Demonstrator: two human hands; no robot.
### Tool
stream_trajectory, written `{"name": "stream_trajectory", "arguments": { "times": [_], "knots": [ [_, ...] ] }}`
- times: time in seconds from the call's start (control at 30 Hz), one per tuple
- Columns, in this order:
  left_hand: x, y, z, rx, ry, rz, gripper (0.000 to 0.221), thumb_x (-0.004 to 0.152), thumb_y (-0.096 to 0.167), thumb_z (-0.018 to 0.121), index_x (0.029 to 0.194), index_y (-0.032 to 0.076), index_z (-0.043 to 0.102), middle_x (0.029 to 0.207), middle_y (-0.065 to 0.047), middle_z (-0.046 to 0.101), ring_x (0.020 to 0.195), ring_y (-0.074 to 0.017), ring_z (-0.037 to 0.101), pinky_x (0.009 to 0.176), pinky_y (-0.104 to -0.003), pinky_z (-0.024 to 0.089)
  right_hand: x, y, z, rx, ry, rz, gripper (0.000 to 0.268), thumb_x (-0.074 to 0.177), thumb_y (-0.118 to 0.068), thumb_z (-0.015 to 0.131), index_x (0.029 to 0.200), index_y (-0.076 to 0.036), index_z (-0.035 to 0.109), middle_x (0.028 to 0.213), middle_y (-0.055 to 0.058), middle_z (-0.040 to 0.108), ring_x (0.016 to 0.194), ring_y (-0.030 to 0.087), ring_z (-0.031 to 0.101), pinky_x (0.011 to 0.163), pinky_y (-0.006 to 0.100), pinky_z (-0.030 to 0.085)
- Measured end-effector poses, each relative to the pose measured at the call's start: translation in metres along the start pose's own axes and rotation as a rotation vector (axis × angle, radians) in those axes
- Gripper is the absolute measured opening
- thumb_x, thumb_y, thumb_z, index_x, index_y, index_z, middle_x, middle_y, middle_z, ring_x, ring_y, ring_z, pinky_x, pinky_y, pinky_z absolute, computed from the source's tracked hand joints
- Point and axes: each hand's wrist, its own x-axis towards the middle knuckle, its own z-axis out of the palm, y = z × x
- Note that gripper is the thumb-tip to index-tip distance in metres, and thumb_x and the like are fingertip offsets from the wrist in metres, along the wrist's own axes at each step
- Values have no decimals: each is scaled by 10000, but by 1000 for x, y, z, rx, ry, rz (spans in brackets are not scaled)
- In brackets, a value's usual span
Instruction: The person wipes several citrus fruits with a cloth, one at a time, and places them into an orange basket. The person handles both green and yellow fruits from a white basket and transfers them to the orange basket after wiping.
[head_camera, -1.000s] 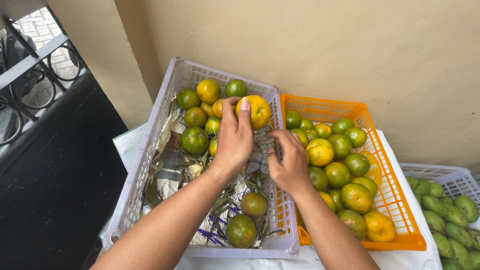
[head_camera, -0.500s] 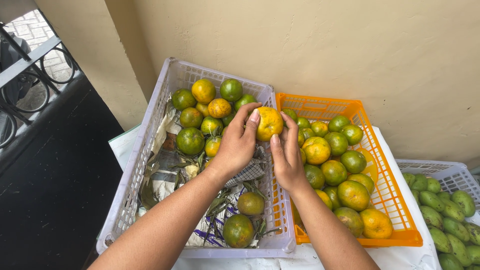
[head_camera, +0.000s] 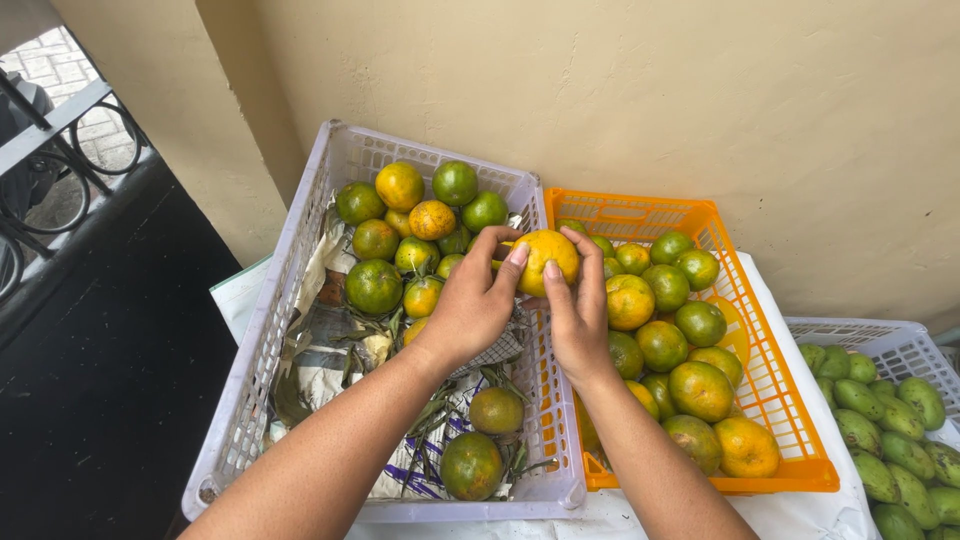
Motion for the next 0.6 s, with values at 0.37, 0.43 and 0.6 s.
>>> {"name": "stream_trajectory", "arguments": {
  "times": [0.37, 0.43, 0.6],
  "knots": [
    [-15, 27, 2, 253, 53, 143, 351, 1021, 263, 614, 1264, 12, 579, 1066, -238, 699, 832, -410, 754, 699, -502, 586, 11, 27, -19, 89, 128, 23, 507, 994, -296, 615, 1401, -63, 421, 1138, 173, 610, 906, 174, 644, 735, 282, 596],
    [-16, 31, 5, 277, 46, 183, 354, 1006, 248, 640, 1272, 24, 574, 1060, -218, 696, 820, -403, 750, 691, -488, 581, 15, 22, -26, 112, 148, 31, 486, 991, -271, 634, 1388, -57, 452, 1125, 178, 627, 933, 185, 660, 758, 294, 596],
    [-18, 49, 11, 440, -100, 264, 489, 971, 193, 650, 1396, 25, 475, 1101, -225, 647, 880, -444, 722, 687, -576, 553, 32, 10, -56, 38, 159, 34, 534, 951, -282, 717, 1376, -44, 498, 1129, 227, 670, 962, 260, 706, 792, 365, 614]
  ]
}}
